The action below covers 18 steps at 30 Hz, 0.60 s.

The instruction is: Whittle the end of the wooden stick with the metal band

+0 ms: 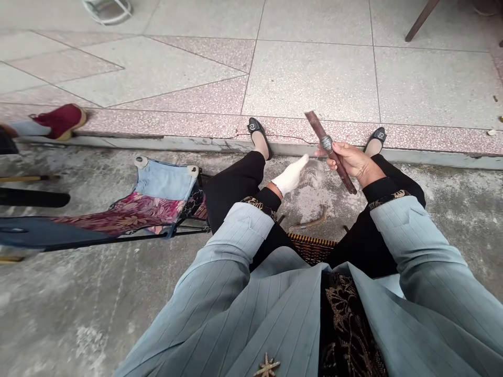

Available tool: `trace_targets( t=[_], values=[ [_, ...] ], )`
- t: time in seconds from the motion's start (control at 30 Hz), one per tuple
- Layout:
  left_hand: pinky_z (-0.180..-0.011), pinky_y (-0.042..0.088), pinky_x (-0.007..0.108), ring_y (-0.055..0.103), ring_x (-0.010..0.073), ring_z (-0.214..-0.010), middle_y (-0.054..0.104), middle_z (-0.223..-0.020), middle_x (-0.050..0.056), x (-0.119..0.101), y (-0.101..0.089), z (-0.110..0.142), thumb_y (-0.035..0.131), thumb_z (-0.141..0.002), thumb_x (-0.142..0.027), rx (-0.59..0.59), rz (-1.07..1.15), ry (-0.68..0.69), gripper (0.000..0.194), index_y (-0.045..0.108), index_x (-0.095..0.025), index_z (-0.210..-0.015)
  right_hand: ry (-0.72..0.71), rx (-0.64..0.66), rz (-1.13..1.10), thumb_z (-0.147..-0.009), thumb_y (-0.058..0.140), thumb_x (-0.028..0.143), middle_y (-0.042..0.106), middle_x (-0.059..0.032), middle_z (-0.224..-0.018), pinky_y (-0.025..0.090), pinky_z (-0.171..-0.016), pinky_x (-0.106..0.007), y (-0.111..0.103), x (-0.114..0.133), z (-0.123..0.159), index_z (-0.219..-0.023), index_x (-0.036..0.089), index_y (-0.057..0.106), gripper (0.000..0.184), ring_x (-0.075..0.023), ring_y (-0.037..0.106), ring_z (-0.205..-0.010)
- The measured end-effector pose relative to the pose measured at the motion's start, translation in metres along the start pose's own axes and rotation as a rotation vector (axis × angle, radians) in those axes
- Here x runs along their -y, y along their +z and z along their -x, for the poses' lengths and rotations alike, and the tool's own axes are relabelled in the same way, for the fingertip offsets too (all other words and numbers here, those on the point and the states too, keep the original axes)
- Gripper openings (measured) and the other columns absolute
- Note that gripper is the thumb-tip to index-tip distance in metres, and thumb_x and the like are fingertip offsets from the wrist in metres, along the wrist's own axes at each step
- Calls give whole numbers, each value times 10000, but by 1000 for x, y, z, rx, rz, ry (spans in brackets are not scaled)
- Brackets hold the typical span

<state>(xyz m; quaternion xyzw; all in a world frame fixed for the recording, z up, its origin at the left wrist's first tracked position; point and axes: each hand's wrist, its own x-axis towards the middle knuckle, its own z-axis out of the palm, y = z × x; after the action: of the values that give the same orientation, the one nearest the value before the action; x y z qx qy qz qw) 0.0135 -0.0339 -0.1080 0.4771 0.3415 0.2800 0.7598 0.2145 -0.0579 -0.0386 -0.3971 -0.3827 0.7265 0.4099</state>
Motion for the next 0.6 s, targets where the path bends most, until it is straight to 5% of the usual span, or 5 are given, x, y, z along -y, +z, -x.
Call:
trace_targets(
  t=[0.17,0.4,0.6],
  values=[
    [-556,512,305,577,149,-466,635,-601,73,-10,-7,4,327,-882,-779,116,4,-85,741,678,-129,-937,-104,-202,-40,-741,780,519,696,-72,-1028,441,-472,-217,-12,7,3,-979,195,630,429,-81,476,-580],
    [-583,507,242,338,46,-384,408,-475,-79,-24,-3,14,631,-857,-517,154,-47,82,388,659,-134,-914,-160,-472,-19,-790,706,561,658,-44,-1053,442,-453,-197,-22,7,3,-1000,225,573,418,-69,496,-583],
    [-557,482,220,422,58,-429,472,-514,-55,-21,-4,12,640,-862,-447,122,-73,106,328,640,-127,-929,-228,-561,-80,-674,813,404,637,-7,-1017,412,-447,-172,-19,5,2,-926,228,548,406,-46,447,-567]
  ],
)
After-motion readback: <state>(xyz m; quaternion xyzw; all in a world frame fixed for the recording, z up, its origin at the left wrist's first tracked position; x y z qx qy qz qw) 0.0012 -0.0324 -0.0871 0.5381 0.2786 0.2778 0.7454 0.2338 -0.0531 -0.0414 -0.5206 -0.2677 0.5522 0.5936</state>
